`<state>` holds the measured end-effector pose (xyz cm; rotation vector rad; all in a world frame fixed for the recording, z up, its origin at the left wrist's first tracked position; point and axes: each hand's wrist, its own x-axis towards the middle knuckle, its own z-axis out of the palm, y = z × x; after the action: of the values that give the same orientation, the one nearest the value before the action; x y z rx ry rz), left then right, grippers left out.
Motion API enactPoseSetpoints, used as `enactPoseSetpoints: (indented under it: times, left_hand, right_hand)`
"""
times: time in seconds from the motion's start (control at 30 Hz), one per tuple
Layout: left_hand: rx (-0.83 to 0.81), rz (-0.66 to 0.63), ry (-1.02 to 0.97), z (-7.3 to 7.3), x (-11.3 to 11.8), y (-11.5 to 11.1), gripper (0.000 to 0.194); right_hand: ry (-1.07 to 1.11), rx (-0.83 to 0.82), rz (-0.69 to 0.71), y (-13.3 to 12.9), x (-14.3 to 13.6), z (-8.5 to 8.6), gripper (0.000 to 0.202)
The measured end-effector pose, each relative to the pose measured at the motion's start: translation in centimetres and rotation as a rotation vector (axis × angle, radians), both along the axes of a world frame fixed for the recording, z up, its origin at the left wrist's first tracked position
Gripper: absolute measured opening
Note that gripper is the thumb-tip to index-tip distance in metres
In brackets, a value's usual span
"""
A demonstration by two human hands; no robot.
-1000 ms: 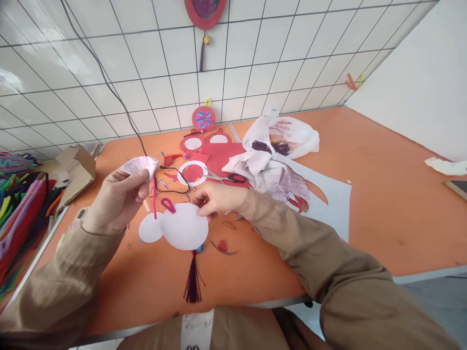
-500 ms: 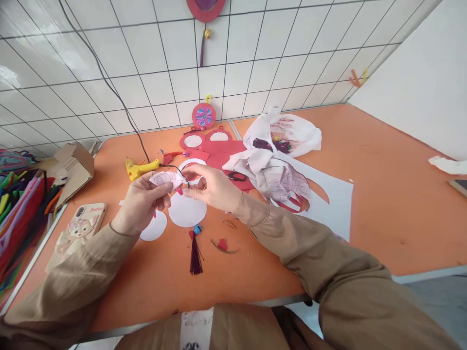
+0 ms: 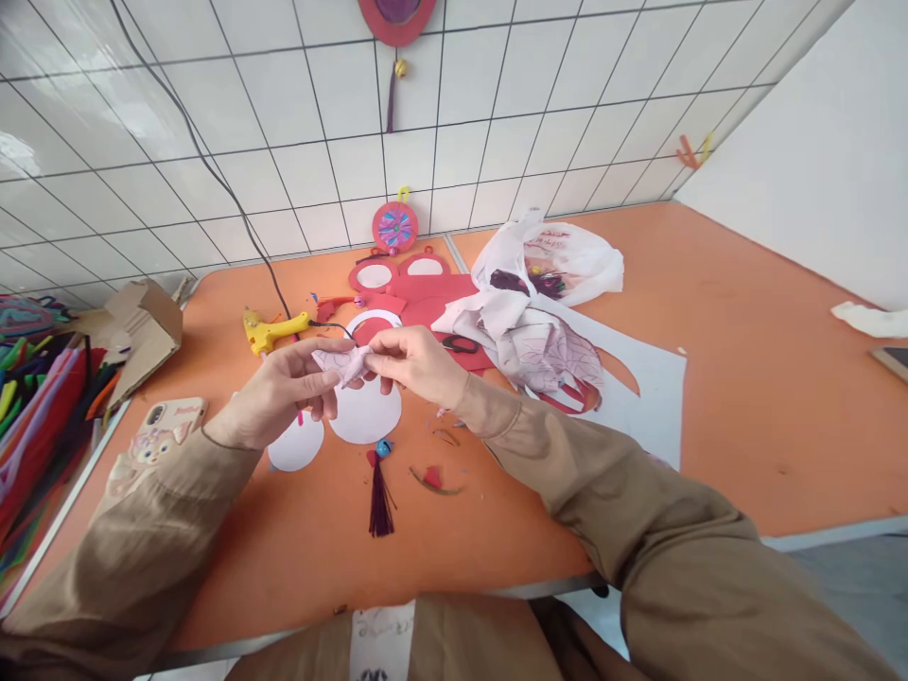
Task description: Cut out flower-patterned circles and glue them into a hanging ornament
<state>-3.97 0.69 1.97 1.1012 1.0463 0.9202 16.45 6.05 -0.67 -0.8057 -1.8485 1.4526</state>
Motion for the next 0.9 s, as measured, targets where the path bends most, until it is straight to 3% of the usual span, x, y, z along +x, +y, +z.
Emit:
enactPoseSetpoints:
  times: [0.2, 0.27, 0.4, 0.47, 0.57, 0.67, 0.77, 0.9]
  left_hand:
    - [0.069, 0.088, 0.11, -0.5, 0.1, 0.2, 0.04]
    - [0.076, 0.059, 0.213, -0.4, 0.1, 0.3, 0.031]
    - [0.174, -0.039, 0.494, -0.2, -0.3, 0.4, 0.027]
    - [0.278, -0.014, 0.551, -0.2, -0.3, 0.4, 0.021]
    - [0.338, -0.015, 0.424, -0.4, -0.1, 0.2, 0.021]
    - [0.26, -0.071, 0.263, -0.8, 0.1, 0.2, 0.019]
    - [0.197, 0.001, 0.193, -1.2, 0.1, 0.3, 0.021]
    - [0.243, 0.045, 0.176, -1.3, 0.1, 0.3, 0.02]
  right_hand:
    - [-0.034, 0.63, -0.281, -0.2, -0.1, -0.6, 0.022]
    - [0.007, 0.717, -0.29, -0.3, 0.0, -0.3, 0.022]
    - [0.11, 0.565, -0.218, -0.7, 0.1, 0.7, 0.017]
    - [0.126, 0.445, -0.192, -0.9, 0.1, 1.1, 0.016]
    - [0.051, 0.334, -0.173, -1.1, 0.0, 1.6, 0.017]
    - [0.007, 0.341, -0.157, -1.2, -0.2, 1.6, 0.02]
    - [0.043, 0.315, -0.128, -1.0, -0.3, 1.4, 0.022]
    - [0.031, 0.36, -0.2, -0.5, -0.4, 0.7, 0.023]
